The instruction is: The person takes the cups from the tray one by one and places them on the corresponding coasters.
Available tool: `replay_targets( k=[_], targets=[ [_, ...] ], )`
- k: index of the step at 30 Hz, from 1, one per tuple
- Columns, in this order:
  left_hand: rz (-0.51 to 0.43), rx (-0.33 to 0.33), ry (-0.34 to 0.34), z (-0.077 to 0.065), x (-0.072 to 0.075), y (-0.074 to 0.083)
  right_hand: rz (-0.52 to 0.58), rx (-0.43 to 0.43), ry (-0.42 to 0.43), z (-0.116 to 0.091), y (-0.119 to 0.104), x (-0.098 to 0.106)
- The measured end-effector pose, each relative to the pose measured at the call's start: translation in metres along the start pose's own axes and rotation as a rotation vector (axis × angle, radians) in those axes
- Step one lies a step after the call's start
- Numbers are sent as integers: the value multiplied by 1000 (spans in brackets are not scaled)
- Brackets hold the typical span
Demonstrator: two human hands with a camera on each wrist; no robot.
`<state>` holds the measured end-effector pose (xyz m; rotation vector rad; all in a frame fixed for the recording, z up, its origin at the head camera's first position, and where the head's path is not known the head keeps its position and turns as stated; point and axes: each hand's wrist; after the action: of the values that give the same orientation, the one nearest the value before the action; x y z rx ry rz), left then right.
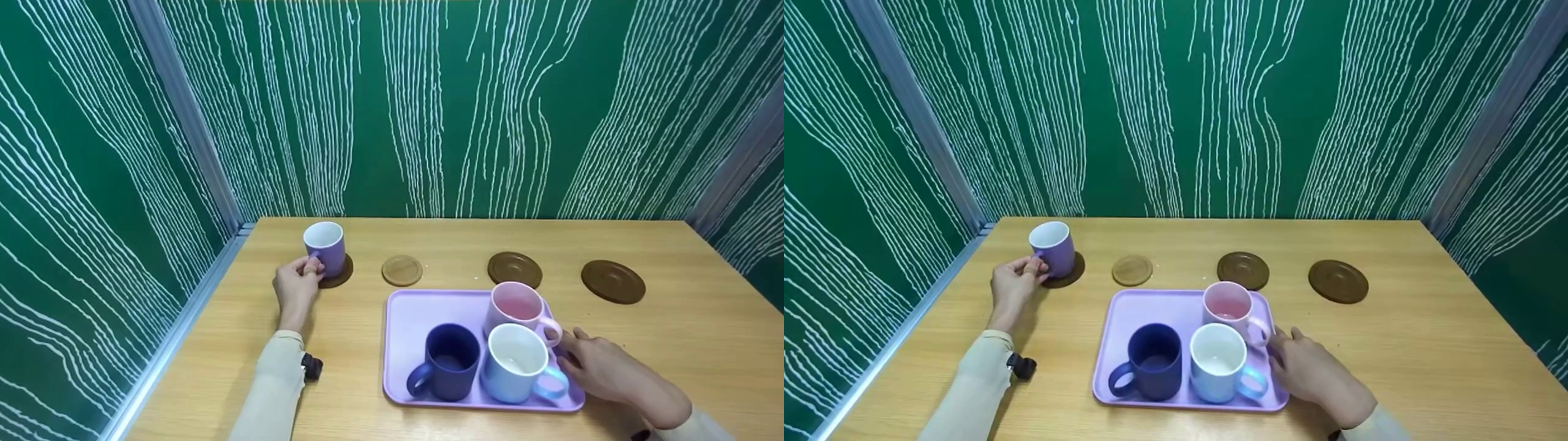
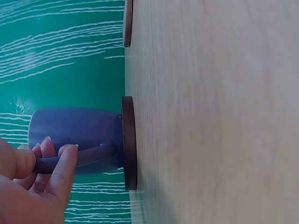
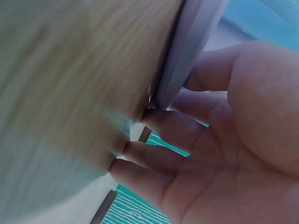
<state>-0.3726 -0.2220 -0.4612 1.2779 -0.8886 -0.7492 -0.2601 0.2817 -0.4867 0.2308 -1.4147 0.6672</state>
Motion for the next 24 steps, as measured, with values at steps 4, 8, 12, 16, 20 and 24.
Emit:
replay_targets(
  k=[4, 8, 12, 16, 20, 24],
  targets=[
    [7, 1, -5, -2, 1, 2, 4, 1, -8, 0, -1, 1],
    [136, -15, 9, -3, 3, 4, 8, 5, -14, 1, -1, 2],
    [298, -12, 39, -3, 9, 8, 15, 5, -17, 1, -1, 2],
    [335, -5, 113, -4, 17, 17, 23, -1, -25, 1, 0, 2],
    [282, -92, 231, -12, 22, 34, 25, 5, -20, 1, 1, 1],
    [214, -210, 273, -25, 22, 56, 18, 23, -6, 0, 1, 0]
  ],
)
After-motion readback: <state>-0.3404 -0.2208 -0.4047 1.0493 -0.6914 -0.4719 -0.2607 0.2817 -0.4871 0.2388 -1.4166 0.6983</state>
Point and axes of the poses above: each hand's wrist, its own z-axis towards the middle knuckle, its own x-axis out of the back of the hand, y = z × x, and after that the axes turned 8 degrees about x, right-handed
